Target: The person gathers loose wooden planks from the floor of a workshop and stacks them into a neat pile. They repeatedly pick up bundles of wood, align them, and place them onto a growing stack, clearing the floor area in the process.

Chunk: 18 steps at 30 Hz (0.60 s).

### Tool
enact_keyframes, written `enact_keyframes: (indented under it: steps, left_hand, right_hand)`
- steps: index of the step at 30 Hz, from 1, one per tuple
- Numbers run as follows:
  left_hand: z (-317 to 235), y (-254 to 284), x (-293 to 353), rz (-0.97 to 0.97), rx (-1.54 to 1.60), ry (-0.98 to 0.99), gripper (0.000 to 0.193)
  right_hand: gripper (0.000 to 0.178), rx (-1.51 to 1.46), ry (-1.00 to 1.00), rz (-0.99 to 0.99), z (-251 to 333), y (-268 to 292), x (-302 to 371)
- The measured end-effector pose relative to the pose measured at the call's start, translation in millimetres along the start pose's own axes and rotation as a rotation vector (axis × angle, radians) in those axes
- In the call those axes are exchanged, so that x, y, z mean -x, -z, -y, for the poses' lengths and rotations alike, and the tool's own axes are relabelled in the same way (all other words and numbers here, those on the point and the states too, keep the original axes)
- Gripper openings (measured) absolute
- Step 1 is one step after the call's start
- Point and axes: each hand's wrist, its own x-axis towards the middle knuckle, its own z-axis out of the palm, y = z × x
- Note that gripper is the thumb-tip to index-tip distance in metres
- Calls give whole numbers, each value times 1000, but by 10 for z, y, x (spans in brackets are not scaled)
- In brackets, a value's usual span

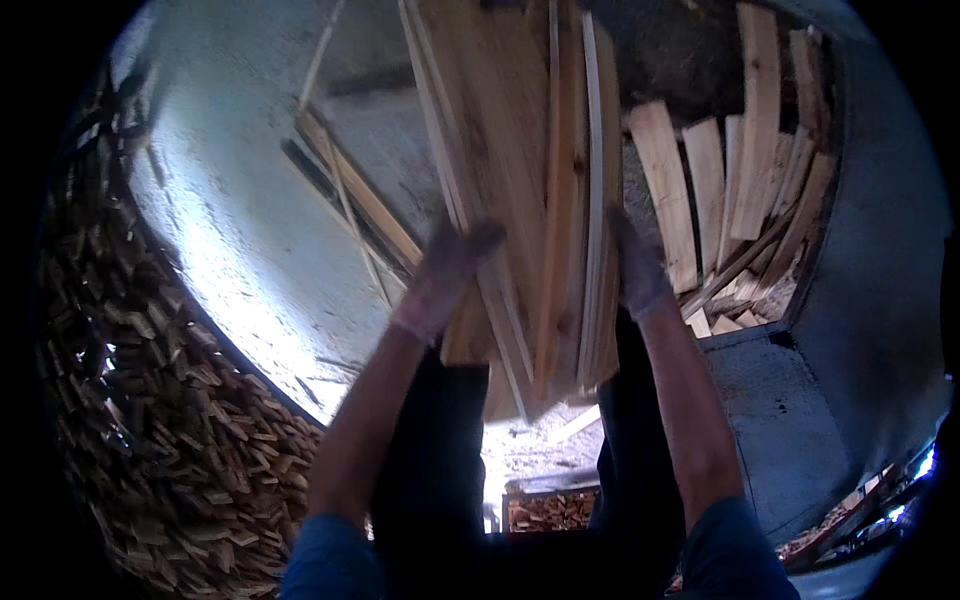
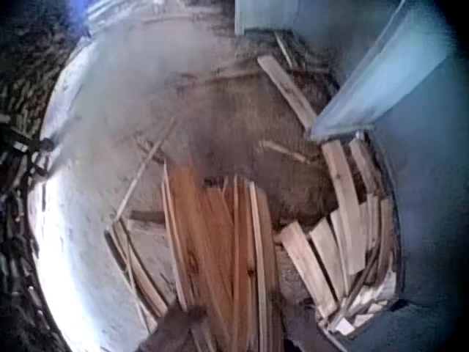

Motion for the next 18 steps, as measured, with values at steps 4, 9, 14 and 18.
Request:
enact_keyframes:
  steps: [4, 9, 14, 18]
  left_hand:
    - [-248, 72, 1275, 75, 122, 6, 69]
    - [-343, 301, 2748, 112, 226, -278, 83]
    - [-627, 562, 3889, 48, 242, -326, 102]
    - [-614, 728, 4016, -84, 123, -504, 114]
  right_hand:
    - [73, -128, -110, -75, -160, 32, 1125]
    - [69, -93, -19, 132, -68, -270, 2818]
    - [67, -173, -5, 285, 420, -738, 3740]
    - [64, -153, 17, 310, 959, -1157, 4537]
